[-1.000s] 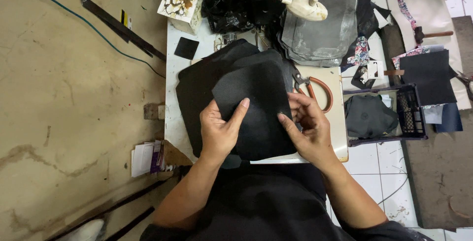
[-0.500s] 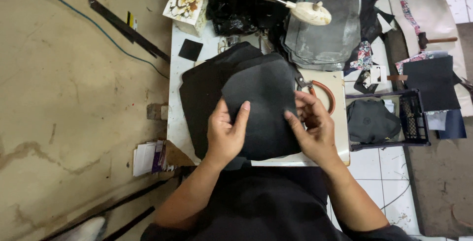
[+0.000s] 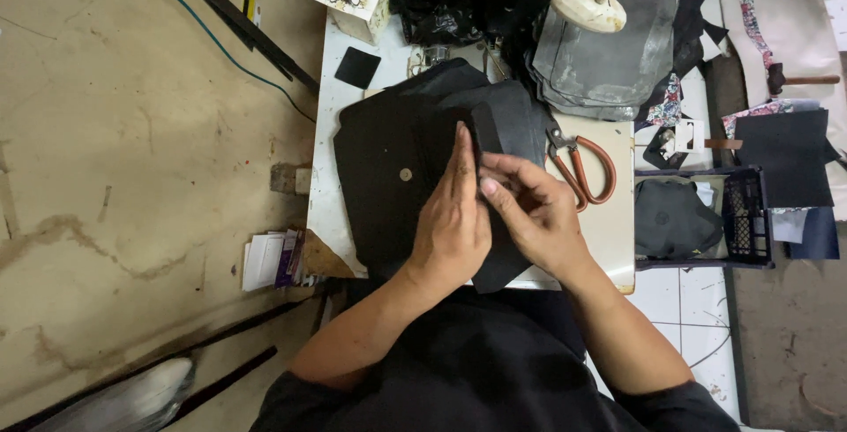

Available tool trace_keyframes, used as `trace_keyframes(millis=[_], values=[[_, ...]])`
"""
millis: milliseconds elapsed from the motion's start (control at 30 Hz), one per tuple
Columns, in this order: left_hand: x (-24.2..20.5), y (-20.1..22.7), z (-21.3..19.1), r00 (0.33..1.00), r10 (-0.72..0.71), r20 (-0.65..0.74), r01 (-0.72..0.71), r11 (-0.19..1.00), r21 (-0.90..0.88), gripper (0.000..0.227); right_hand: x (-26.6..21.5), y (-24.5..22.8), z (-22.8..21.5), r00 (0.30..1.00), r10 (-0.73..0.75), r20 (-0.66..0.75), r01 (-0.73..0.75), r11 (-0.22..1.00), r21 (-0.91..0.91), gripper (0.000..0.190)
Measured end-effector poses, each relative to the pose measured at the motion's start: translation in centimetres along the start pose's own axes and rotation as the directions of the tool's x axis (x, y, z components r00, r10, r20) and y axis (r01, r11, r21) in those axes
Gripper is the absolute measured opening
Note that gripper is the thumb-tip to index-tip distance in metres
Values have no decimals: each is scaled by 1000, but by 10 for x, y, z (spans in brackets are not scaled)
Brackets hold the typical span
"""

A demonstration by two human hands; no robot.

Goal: Assembling a leather bag by aligning panels, applying reinforcement strips, folding edges, and inserting structural components.

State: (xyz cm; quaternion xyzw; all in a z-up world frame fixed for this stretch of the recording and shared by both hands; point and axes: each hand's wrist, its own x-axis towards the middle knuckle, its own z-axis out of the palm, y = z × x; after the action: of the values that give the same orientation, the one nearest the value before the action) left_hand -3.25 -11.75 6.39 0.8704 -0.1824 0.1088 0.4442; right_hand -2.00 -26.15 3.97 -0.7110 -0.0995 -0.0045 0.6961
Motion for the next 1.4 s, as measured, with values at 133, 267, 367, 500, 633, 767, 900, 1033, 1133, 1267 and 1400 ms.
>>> trace_keyframes(millis=[133,267,367,500,633,767,900,1033,1133,1267,1400], values=[[-3,4,-1,995,-28,92,35,997,-73,85,4,9,-1,1000,30,-8,-29,996,83,30],[-3,3,-9,988,-42,149,65,986,-154,81,7,8,-2,999,42,8,-42,995,90,30],[-6,-1,-15,983,-41,181,89,960,-265,70,8,10,-6,999,46,-13,-45,995,86,27],[-10,-5,-20,986,-63,152,121,904,-410,60,11,6,-6,996,88,-28,-83,984,155,24],[-18,-24,-11,986,-157,50,162,870,-467,55,16,-21,-1,997,73,23,-75,983,169,24],[-11,-70,1,962,-258,-90,172,828,-534,56,-1,-27,-17,958,-18,286,-12,995,101,56],[-3,-76,-5,913,-355,-200,153,754,-639,52,-28,-31,-7,843,-229,486,486,712,-508,107],[-3,-77,3,916,-343,-206,131,742,-657,57,-40,-6,-5,914,-272,303,406,655,-637,54],[-1,-52,-4,924,-371,-97,197,678,-708,65,-26,-18,-14,957,-239,167,286,880,-379,24],[-13,-36,2,949,-314,-14,195,623,-757,74,-22,-14,-24,985,-149,85,164,963,-214,18],[-21,-20,10,948,-319,19,223,617,-755,86,-23,-10,-26,997,-61,53,65,995,-74,15]])
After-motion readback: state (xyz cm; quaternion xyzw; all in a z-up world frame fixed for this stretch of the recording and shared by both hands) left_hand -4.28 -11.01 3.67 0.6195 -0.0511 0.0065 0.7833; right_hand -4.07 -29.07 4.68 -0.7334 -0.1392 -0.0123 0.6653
